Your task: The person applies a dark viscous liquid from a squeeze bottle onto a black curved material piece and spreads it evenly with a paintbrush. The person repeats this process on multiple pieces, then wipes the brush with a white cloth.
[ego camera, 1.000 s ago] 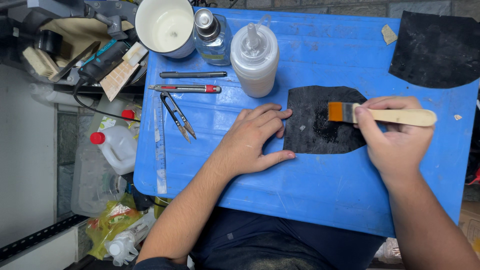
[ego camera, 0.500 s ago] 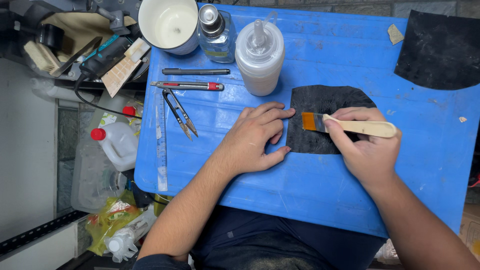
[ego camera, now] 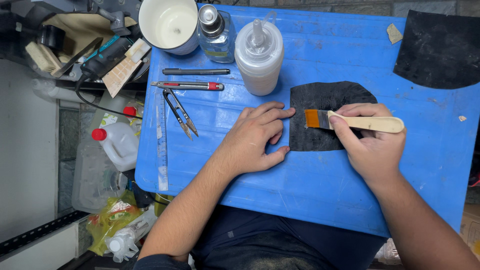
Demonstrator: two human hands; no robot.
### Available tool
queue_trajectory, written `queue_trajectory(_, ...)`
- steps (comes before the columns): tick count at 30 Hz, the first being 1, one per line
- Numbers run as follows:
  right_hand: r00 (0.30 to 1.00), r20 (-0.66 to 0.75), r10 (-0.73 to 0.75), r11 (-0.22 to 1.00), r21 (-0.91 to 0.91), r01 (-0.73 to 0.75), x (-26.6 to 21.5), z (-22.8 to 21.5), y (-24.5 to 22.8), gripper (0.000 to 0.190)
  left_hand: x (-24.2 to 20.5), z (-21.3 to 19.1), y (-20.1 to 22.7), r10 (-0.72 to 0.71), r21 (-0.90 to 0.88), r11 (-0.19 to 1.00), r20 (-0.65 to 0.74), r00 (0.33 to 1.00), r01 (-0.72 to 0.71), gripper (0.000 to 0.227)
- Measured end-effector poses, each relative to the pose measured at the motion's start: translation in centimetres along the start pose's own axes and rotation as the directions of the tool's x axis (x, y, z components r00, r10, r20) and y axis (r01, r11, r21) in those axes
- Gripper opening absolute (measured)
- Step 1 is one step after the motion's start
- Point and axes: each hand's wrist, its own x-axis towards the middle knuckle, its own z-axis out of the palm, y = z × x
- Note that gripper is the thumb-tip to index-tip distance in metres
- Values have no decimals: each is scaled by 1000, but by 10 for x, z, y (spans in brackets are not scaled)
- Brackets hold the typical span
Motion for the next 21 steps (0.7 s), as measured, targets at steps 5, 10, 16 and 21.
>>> queue_trajectory(5,987,-87,135,917,388,-92,7,-16,7,19,-10,-9,-1,126,-68,988,-136,983,-136,17)
queue_trajectory(10,972,-69,227,774,618,-137,6,-37,25,9,-33,-25,-6,-254,-35,966,-288,923,255,7)
queue_trajectory(16,963,-88,255,735,665,-133,-1,-41,42,8,-35,-44,0,-377,52,896,-432,819,441,9)
queue_trajectory(21,980,-39,197,739,663,-122,2,-43,36,16,-15,-42,22,-225,-35,969,-522,823,243,41)
